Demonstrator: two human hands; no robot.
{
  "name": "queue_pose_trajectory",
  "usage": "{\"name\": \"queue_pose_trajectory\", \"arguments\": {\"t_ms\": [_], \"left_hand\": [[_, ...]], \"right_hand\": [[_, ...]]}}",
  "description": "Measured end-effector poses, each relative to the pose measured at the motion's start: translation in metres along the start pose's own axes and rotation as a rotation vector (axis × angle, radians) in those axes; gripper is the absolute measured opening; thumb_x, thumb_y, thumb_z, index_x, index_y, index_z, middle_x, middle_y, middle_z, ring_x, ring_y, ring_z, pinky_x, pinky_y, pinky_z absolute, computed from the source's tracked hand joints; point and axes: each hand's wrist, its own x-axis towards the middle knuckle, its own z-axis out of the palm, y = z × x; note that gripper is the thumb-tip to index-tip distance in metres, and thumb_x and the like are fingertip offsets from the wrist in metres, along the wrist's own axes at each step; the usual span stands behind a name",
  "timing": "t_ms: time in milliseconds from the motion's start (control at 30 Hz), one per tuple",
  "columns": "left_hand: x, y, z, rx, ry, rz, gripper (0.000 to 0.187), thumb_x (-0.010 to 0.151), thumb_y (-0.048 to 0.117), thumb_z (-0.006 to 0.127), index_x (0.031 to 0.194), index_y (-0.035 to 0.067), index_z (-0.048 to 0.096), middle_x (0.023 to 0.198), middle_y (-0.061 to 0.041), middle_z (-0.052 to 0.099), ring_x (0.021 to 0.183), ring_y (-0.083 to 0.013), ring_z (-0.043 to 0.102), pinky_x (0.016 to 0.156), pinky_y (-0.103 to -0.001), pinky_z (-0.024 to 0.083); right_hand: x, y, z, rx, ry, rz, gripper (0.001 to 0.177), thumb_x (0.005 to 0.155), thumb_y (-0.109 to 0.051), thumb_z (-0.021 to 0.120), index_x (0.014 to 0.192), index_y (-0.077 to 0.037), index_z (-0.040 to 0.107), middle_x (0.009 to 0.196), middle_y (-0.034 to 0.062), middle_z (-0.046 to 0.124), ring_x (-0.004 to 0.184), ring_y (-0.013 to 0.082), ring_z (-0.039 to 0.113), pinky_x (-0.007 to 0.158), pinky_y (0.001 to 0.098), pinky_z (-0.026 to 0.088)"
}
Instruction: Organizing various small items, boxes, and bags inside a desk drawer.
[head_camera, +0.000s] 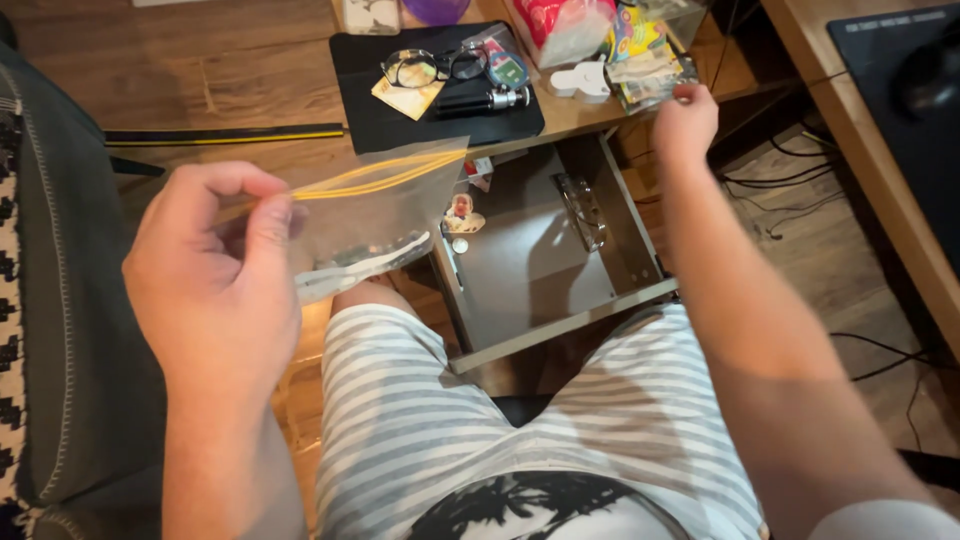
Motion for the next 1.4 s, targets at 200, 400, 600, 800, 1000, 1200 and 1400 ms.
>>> {"name": "queue_pose_trajectory", "arguments": {"t_ms": [200, 400, 600, 800, 1000, 1200, 1400], "left_hand": [[-0.003, -0.011, 0.004, -0.088, -0.019, 0.007, 0.009, 0.101, -0.008, 0.064, 0.106, -0.002, 0.060, 0.100, -0.003, 0.063, 0.092, -0.0106, 0.072, 0.087, -0.023, 0.059], [-0.009, -0.012, 0.014, -0.001, -0.043, 0.026, 0.010, 0.105, -0.009, 0.064, 0.109, -0.002, 0.059, 0.100, -0.004, 0.065, 0.093, -0.0125, 0.072, 0.088, -0.024, 0.057], [-0.012, -0.014, 0.014, -0.035, -0.038, 0.038, 0.011, 0.108, -0.008, 0.065, 0.112, -0.001, 0.058, 0.100, -0.005, 0.067, 0.088, -0.0117, 0.072, 0.084, -0.022, 0.057], [-0.012, -0.017, 0.015, -0.110, -0.041, 0.014, 0.011, 0.107, -0.007, 0.065, 0.112, 0.000, 0.057, 0.102, -0.004, 0.067, 0.093, -0.0124, 0.071, 0.090, -0.025, 0.058], [-0.011, -0.012, 0.014, -0.052, -0.052, 0.017, 0.011, 0.105, -0.008, 0.064, 0.110, -0.001, 0.057, 0.099, -0.005, 0.067, 0.092, -0.0119, 0.070, 0.088, -0.024, 0.057], [-0.004, -0.013, 0.008, -0.072, -0.026, 0.007, 0.008, 0.102, -0.008, 0.063, 0.106, -0.001, 0.060, 0.098, -0.003, 0.065, 0.090, -0.0114, 0.070, 0.084, -0.023, 0.057], [-0.009, -0.032, 0.012, 0.040, -0.073, 0.079, 0.008, 0.106, -0.009, 0.066, 0.111, -0.002, 0.063, 0.105, -0.006, 0.065, 0.093, -0.0130, 0.072, 0.083, -0.026, 0.060]], "right_hand": [[-0.162, -0.060, 0.018, 0.051, -0.501, 0.072, 0.011, 0.085, -0.011, 0.071, 0.092, -0.005, 0.067, 0.087, 0.0091, 0.072, 0.078, 0.0225, 0.067, 0.070, 0.0387, 0.055], [-0.267, -0.093, 0.069, -0.439, -1.163, -0.216, 0.030, 0.084, -0.034, 0.073, 0.094, -0.006, 0.077, 0.095, 0.0199, 0.074, 0.091, 0.0373, 0.071, 0.083, 0.0451, 0.057], [-0.277, -0.108, 0.075, -0.435, -1.036, -0.186, 0.021, 0.080, -0.020, 0.066, 0.088, -0.002, 0.075, 0.093, 0.0245, 0.072, 0.093, 0.0416, 0.071, 0.086, 0.0492, 0.057], [-0.278, -0.114, 0.061, -0.506, -1.011, -0.222, 0.023, 0.080, -0.020, 0.067, 0.085, 0.001, 0.075, 0.091, 0.0267, 0.072, 0.092, 0.0419, 0.071, 0.087, 0.0483, 0.057], [-0.266, -0.105, 0.052, -0.531, -1.040, -0.189, 0.023, 0.082, -0.019, 0.065, 0.088, 0.001, 0.074, 0.089, 0.0256, 0.071, 0.089, 0.0418, 0.071, 0.083, 0.0483, 0.057], [-0.251, -0.119, -0.041, 0.012, -1.161, 0.007, 0.023, 0.093, -0.023, 0.062, 0.096, -0.002, 0.072, 0.069, 0.0078, 0.065, 0.063, 0.0140, 0.059, 0.059, 0.0323, 0.049], [-0.264, -0.135, -0.104, 0.268, -1.215, 0.295, 0.020, 0.098, -0.017, 0.056, 0.105, -0.005, 0.070, 0.087, -0.0030, 0.070, 0.065, 0.0046, 0.056, 0.059, 0.0219, 0.048]]}}
